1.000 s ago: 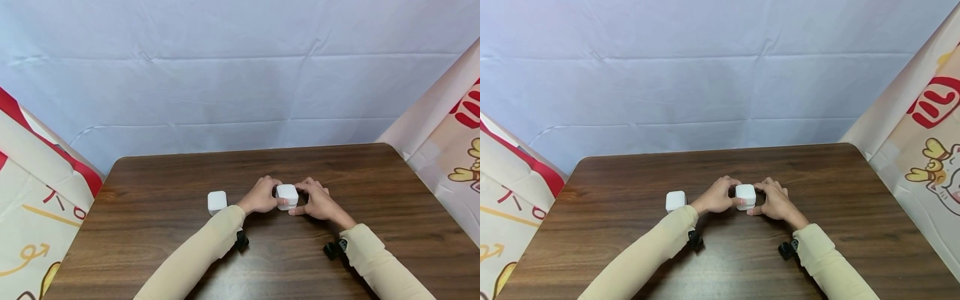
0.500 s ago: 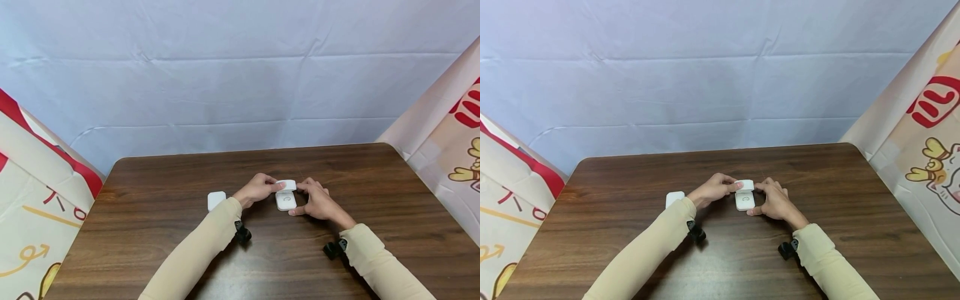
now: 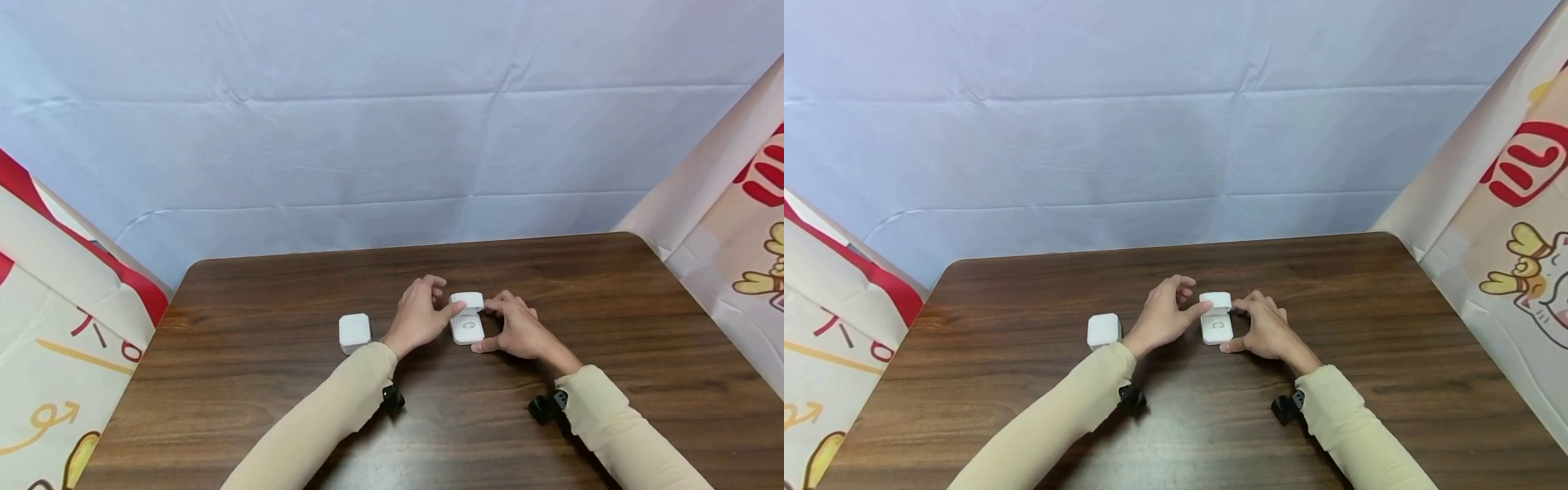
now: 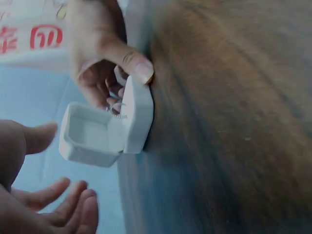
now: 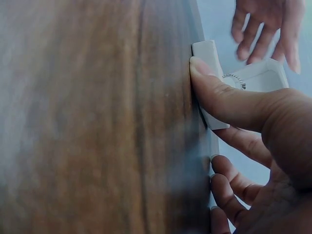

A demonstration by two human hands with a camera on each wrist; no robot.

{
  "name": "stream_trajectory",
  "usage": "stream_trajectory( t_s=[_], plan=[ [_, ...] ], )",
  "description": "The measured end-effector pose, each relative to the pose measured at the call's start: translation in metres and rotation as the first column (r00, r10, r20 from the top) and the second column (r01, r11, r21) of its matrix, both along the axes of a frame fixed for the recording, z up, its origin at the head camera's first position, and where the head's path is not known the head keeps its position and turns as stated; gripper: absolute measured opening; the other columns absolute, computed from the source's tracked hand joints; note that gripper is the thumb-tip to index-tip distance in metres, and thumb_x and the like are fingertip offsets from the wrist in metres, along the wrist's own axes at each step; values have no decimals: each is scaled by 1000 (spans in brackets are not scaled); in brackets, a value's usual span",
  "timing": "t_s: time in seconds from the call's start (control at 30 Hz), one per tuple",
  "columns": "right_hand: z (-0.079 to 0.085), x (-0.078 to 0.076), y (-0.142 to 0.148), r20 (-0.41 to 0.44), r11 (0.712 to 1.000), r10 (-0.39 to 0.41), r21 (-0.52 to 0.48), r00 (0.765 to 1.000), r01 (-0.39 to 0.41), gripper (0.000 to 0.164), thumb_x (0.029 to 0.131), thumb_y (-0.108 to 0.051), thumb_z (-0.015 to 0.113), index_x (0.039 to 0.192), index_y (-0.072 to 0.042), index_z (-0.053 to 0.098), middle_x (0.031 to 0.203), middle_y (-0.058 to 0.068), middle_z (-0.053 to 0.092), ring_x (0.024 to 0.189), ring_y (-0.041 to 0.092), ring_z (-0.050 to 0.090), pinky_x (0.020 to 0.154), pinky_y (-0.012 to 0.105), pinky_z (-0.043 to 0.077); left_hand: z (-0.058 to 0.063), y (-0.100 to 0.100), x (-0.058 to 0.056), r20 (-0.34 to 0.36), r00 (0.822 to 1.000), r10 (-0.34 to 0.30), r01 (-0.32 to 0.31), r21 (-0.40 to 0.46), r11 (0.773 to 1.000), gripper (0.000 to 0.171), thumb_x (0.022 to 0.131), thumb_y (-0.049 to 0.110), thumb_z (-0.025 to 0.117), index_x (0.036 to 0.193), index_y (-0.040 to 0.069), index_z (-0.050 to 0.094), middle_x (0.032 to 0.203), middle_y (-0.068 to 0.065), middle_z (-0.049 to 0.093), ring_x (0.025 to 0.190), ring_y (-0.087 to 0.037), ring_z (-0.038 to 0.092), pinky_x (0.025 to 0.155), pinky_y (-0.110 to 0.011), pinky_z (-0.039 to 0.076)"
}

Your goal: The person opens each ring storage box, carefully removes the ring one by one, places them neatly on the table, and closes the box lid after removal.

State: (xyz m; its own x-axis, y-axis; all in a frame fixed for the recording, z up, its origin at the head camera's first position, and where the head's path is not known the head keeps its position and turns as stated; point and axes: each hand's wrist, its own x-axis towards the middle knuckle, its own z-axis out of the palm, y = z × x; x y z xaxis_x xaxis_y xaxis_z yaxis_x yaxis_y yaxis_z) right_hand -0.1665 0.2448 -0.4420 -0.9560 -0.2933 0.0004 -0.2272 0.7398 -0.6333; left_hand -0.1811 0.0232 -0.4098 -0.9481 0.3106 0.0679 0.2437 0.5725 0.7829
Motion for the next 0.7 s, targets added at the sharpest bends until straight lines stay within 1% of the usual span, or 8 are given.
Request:
stream_trajectory(
  t_s=[0.03,0.1,0.17,0.2,0.3,0.43,0.57,0.7],
  plan=[
    [0,0,0,0,1000,-1,0,1000,1,69,70,-29,96,127,-3,67,109,13,54,100,33,49,81,50,28,0,-1,3,-54,999,2,-3,-18,1000,44,94,33,75,126,5,64,107,-6,64,99,-20,60,87,-36,48],
    [1,0,0,4,1000,-2,-1,1000,2,69,70,-28,95,128,-3,67,110,14,54,100,33,48,83,52,28,0,-2,8,-141,990,5,-11,-46,999,34,92,28,78,116,6,68,100,-3,64,91,-16,61,81,-32,49],
    [2,1,0,5,1000,-3,0,1000,3,68,70,-28,95,127,-3,67,111,15,54,100,34,48,84,54,28,-2,-2,12,-195,981,6,-20,-66,998,25,91,25,79,107,8,71,95,1,65,85,-12,61,76,-27,48],
    [2,1,0,4,1000,-3,-1,1000,3,68,71,-27,95,127,-3,67,111,15,54,101,34,47,84,54,27,-2,-2,13,-209,978,6,-21,-72,997,22,90,24,80,104,9,72,92,2,65,82,-10,60,74,-26,48],
    [2,1,0,2,1000,-4,2,1000,4,67,71,-28,95,127,-4,67,112,16,54,102,35,47,85,56,27,-5,1,17,-203,979,-7,-8,-73,997,15,90,21,80,97,9,74,87,4,66,76,-7,61,69,-23,48],
    [2,1,0,-5,1000,-8,7,1000,8,68,70,-28,95,127,-3,67,112,15,54,102,35,47,85,55,28,-12,7,19,-176,984,-22,3,-106,994,8,88,18,80,90,12,76,78,7,66,70,-4,60,66,-22,48],
    [1,1,0,-9,1000,-9,8,1000,9,68,70,-28,96,127,-3,67,111,15,54,101,34,48,84,54,28,-19,14,18,-149,989,-5,-16,-138,990,5,87,18,80,86,14,77,72,11,65,67,-3,59,65,-24,48],
    [1,1,0,-3,1000,-7,5,1000,7,69,70,-28,95,128,-2,66,112,15,54,101,34,48,85,54,28,-24,20,15,-127,992,20,-36,-130,991,4,86,16,80,83,15,79,69,13,66,65,-1,60,64,-22,48]
  ],
)
